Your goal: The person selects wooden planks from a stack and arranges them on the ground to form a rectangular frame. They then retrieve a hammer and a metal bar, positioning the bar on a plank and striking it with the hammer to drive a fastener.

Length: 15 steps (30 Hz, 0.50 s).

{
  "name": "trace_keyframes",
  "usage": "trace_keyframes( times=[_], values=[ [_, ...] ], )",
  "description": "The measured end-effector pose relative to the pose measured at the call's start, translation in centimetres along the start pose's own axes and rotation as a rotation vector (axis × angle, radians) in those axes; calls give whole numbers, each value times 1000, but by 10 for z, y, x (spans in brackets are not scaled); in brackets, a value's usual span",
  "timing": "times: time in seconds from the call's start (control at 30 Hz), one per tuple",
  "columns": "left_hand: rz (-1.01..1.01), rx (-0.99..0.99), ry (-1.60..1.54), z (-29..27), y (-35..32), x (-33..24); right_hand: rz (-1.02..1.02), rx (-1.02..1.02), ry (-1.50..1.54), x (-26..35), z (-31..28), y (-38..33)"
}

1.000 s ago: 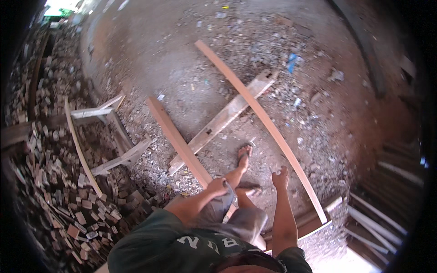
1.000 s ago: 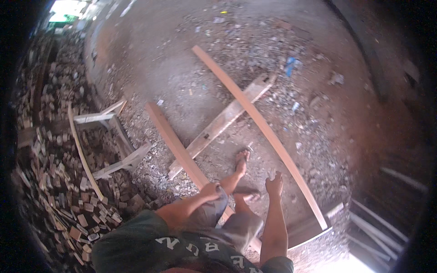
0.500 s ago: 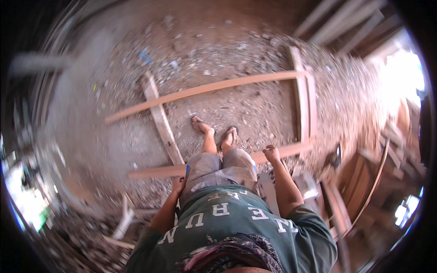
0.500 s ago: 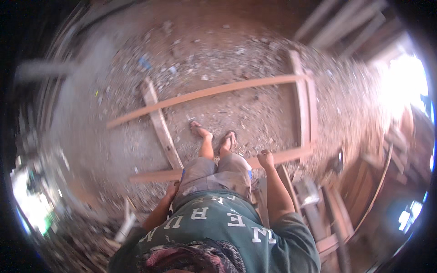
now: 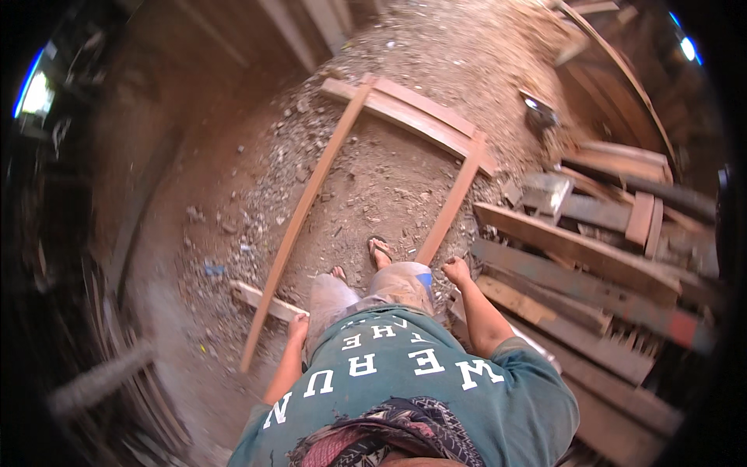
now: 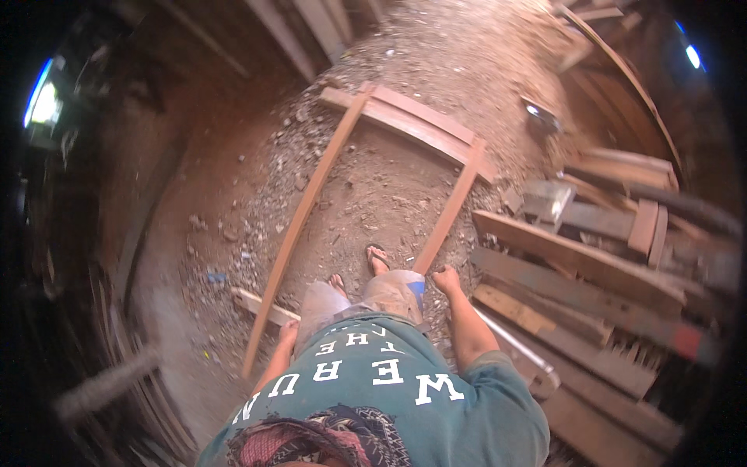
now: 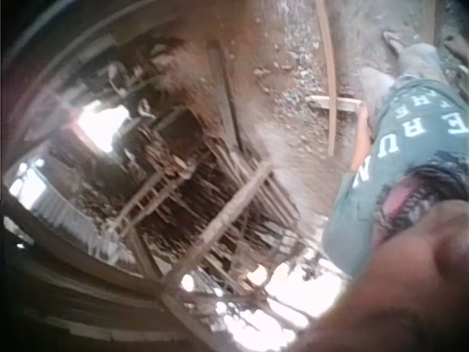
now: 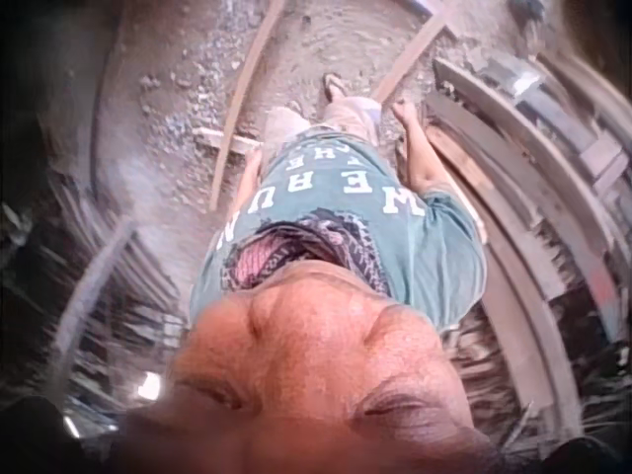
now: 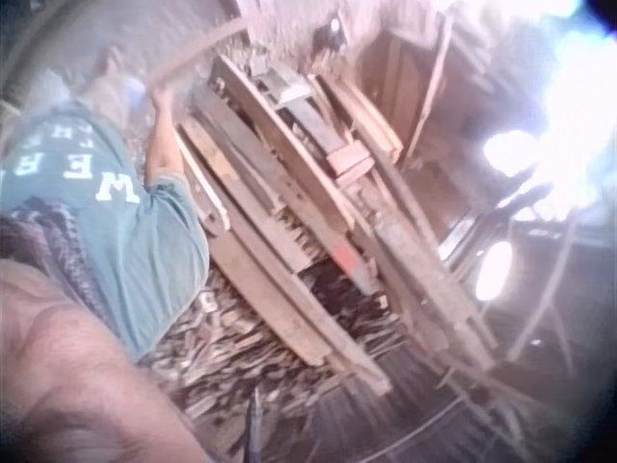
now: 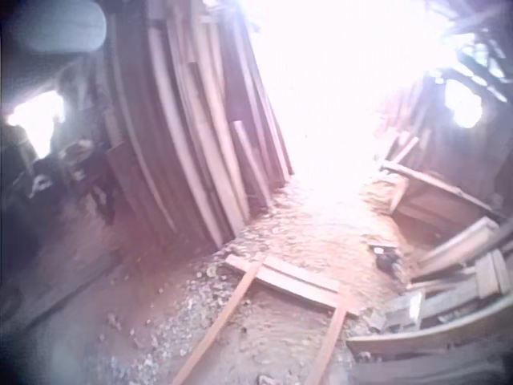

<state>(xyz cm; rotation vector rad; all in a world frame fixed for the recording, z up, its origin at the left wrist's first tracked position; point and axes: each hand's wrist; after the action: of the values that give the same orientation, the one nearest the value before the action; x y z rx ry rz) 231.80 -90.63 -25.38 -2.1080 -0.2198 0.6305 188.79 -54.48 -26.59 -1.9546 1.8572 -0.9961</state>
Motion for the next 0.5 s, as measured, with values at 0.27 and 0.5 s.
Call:
trace_keyframes(
  times=[0.27,0.5],
  values=[
    [240,281,23,-15,46,-120,359,-111,264,-102,144,-142],
    [692,485,61,-65,-4,-210,569,78,541,-77,216,-283]
  ],
)
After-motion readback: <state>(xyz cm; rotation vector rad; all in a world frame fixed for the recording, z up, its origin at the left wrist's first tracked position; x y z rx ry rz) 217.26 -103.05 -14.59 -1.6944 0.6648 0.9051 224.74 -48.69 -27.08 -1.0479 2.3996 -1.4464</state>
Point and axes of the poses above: each hand's wrist, its own y-axis towards the middle knuckle, its own z-axis out of the palm, x = y × z, and after that the axes turned 7 degrees about -y, right-handed
